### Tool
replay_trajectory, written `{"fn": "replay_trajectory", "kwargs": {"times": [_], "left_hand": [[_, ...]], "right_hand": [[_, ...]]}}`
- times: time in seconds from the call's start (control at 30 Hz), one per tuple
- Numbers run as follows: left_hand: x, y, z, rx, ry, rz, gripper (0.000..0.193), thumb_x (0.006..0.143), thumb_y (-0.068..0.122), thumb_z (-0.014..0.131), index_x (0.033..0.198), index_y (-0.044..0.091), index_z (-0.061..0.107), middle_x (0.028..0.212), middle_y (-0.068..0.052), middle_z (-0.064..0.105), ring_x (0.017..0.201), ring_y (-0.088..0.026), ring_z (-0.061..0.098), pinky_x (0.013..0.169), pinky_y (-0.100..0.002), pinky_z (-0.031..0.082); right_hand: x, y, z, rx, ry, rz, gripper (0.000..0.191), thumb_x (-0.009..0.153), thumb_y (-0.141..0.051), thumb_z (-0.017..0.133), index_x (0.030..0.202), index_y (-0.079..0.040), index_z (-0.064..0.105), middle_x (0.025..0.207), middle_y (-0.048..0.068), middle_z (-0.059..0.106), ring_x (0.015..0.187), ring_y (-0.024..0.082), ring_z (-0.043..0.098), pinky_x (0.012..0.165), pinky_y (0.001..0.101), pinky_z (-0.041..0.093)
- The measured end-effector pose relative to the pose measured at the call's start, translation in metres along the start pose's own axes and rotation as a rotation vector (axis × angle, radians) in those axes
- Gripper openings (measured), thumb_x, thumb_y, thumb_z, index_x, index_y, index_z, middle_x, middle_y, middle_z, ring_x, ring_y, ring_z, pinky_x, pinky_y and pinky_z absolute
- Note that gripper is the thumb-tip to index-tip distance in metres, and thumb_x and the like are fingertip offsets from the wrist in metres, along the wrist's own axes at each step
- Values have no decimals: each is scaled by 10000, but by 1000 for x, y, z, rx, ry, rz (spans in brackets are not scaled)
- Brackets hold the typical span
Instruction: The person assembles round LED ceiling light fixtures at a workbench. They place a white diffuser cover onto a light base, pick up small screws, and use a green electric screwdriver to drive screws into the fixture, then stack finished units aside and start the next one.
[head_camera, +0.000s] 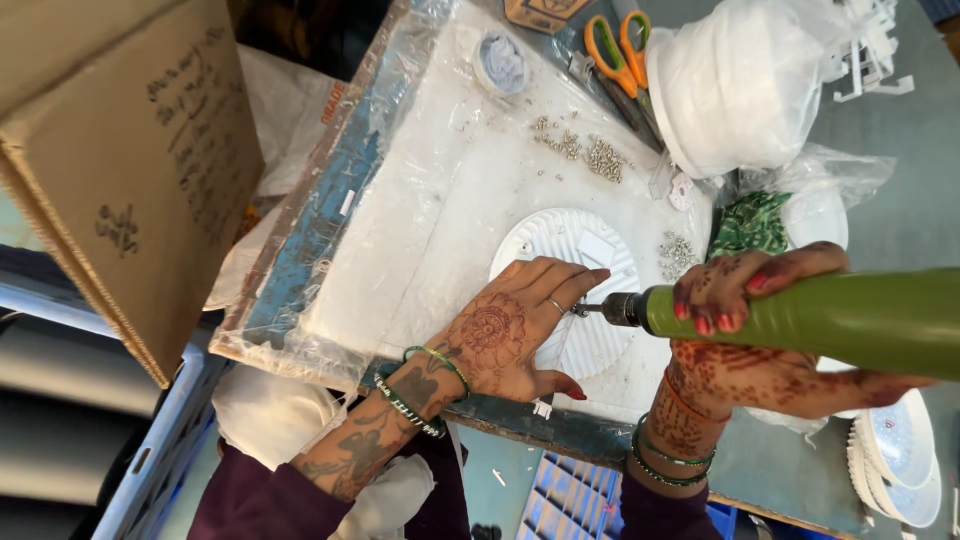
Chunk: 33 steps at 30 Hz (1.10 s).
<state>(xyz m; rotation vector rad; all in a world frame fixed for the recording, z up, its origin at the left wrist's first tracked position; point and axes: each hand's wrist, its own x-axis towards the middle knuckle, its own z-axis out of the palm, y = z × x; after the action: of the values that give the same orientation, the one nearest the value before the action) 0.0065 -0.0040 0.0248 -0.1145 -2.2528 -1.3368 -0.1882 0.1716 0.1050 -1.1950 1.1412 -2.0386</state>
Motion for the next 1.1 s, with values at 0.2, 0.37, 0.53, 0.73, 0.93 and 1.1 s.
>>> {"fn": "replay_trajectory", "kwargs": {"times": [0.2,0.37,0.53,0.73,0.93,1.1], "left_hand": [[6,7,-7,22,24,11,1164,620,516,918,1517,9,376,1424,-172,533,1335,-351,474,1137,-458,363],[5,12,-8,53,10,11,1173,634,538,906,1528,8,361,1436,-176,532,1339,-350,480,1138,-450,371],[1,0,-3,-45,14,-29,1173,625,516,908,1536,16,365,1447,-182,531,1351,-349,478,1153,-448,369],[10,-2,-3,102,-1,-50,1118,636,454,918,1512,28,370,1454,-191,490,1378,-372,434,1176,-459,315],[10,3,-2,120,47,-15,820,826,353,826,1466,21,434,1481,-211,471,1387,-402,425,1165,-471,335],[13,-16,10,112,431,-138,480,970,150,636,1421,24,532,1445,-223,556,1342,-396,536,1140,-426,440]], "right_hand": [[10,5,6,1,29,-4,947,863,-887,363,1010,38,503,702,198,545,633,296,535,621,421,475],[15,7,17,89,46,-20,1010,900,-934,309,972,56,498,705,188,528,591,273,510,605,406,471],[2,12,14,16,34,-64,998,858,-930,352,955,49,520,676,171,555,606,267,534,594,409,473],[22,31,23,201,122,-59,910,921,-836,361,1018,51,540,724,174,550,618,274,555,598,406,482],[51,-13,49,150,134,-130,772,1050,-729,430,1077,35,538,837,129,556,741,239,566,666,375,482],[49,-50,21,-43,267,-251,615,1122,-538,444,1344,24,554,1011,132,614,953,225,603,898,372,528]]}}
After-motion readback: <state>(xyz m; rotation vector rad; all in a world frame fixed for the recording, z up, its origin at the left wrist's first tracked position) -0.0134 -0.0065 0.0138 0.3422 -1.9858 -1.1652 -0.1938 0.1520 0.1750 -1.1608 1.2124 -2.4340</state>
